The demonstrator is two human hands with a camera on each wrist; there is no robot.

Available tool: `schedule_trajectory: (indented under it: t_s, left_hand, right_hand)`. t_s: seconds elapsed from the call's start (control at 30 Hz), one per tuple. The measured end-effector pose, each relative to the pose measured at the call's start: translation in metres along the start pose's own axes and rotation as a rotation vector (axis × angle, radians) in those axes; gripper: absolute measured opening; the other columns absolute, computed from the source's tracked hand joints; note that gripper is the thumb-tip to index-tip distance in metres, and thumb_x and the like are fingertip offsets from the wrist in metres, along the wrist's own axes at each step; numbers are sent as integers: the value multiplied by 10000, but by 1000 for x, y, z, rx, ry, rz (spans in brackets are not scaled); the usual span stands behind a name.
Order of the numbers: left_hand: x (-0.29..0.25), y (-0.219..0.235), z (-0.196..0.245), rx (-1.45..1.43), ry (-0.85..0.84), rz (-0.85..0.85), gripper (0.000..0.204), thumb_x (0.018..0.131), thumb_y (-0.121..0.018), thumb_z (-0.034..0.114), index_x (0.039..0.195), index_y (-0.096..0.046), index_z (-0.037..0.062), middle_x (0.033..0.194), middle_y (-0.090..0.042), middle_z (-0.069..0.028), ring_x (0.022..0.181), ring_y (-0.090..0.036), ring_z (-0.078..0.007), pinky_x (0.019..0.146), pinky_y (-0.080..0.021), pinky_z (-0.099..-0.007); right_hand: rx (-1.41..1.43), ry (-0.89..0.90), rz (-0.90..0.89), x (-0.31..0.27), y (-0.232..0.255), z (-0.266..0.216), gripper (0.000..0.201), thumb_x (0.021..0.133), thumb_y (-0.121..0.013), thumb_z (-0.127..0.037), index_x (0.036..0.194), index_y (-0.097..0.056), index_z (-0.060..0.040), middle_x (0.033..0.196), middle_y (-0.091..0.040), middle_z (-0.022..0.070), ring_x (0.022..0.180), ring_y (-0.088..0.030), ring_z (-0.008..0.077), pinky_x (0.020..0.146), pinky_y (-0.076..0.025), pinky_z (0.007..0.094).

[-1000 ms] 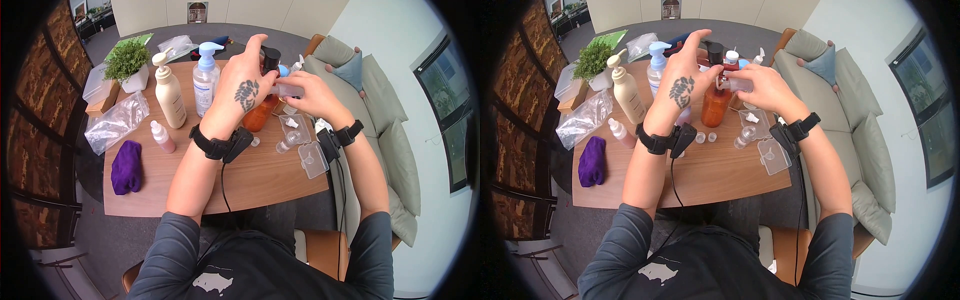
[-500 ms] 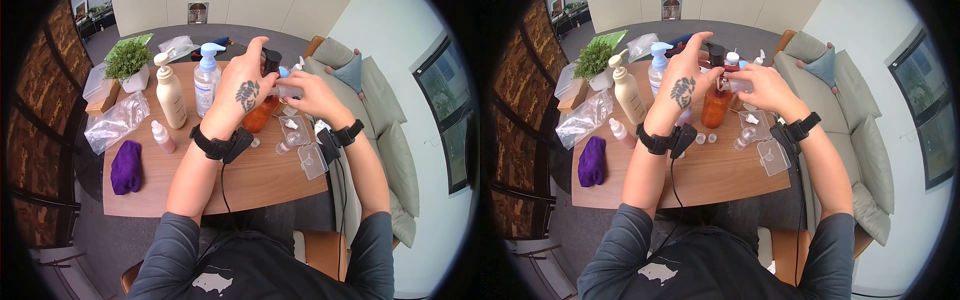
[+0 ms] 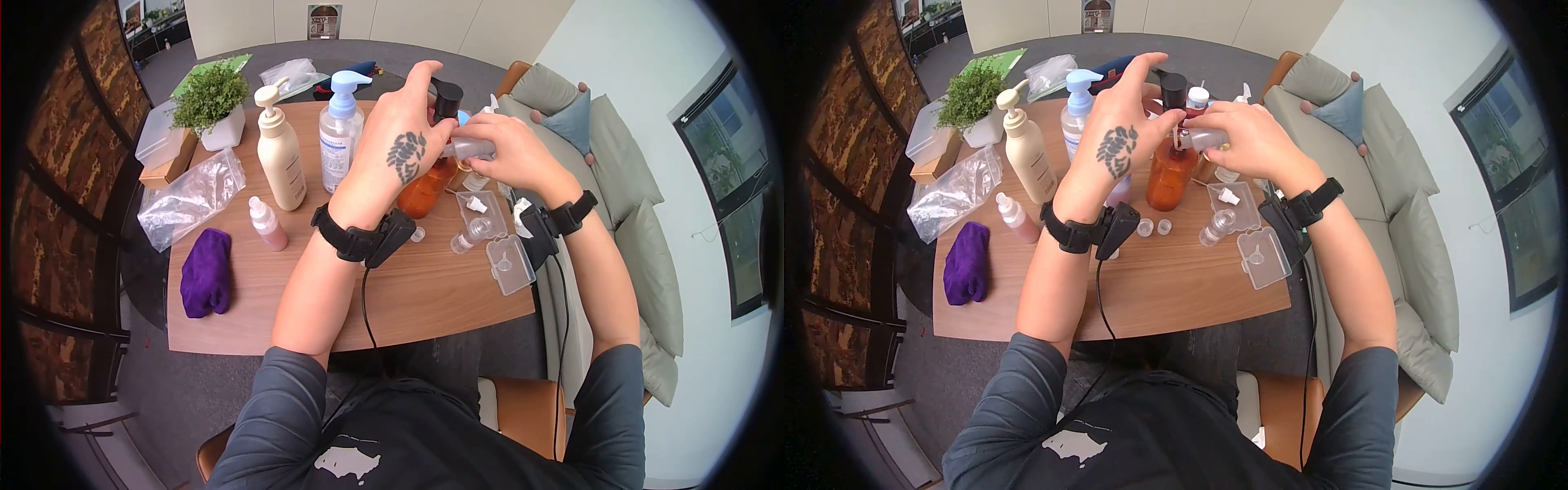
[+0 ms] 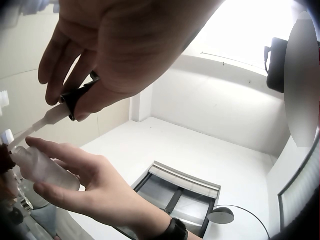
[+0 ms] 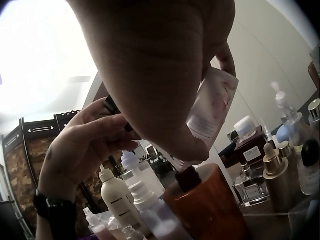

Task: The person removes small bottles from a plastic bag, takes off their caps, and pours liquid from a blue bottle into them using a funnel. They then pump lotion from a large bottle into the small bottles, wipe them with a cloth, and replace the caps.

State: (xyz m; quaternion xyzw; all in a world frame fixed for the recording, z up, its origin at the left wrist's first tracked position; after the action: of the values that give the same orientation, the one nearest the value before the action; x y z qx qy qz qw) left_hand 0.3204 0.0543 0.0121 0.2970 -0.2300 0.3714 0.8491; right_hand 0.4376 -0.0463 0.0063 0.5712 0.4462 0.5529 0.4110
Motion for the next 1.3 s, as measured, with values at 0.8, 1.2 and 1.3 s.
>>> schedule_trajectory:
  t_s: [0.8, 1.2, 1.3]
  left_hand:
    - [0, 5, 2, -16, -39, 32, 629, 841, -752, 78, 1405, -492, -25, 1002, -756, -269, 910, -745, -431, 809, -598, -467]
    - [-1, 2, 2, 7, -49, 20, 627, 844, -752, 85, 1404, -493, -20, 993, -752, -265, 921, -738, -439, 818, -594, -473]
    - [-1, 1, 2, 6, -53, 21, 626, 843, -755, 85, 1402, -495, -20, 996, -752, -265, 924, -737, -440, 820, -594, -474]
  right_hand:
    - [-58, -14, -90, 15, 8, -6, 409, 708, -793, -116, 1113, -770, -64, 1161, -718, 97, 1040, -682, 334, 902, -560, 441]
    - [-96, -29, -160, 20, 9, -8, 360, 747, -796, -117, 1103, -783, -68, 1119, -722, 92, 1037, -686, 328, 896, -561, 440]
    - [-106, -20, -160, 21, 9, -8, 353, 760, -801, -126, 1108, -784, -71, 1117, -722, 87, 1040, -685, 324, 898, -561, 439]
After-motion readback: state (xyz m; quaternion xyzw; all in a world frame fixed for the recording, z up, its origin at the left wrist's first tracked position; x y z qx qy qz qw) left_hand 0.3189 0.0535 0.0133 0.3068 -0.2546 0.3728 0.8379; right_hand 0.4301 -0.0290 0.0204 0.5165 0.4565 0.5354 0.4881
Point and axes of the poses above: each hand's wrist, its own x-axis towards the middle knuckle, its own y-axis out of the back of the hand, z = x × y, the point moved 9 cm from there along x, towards the middle knuckle
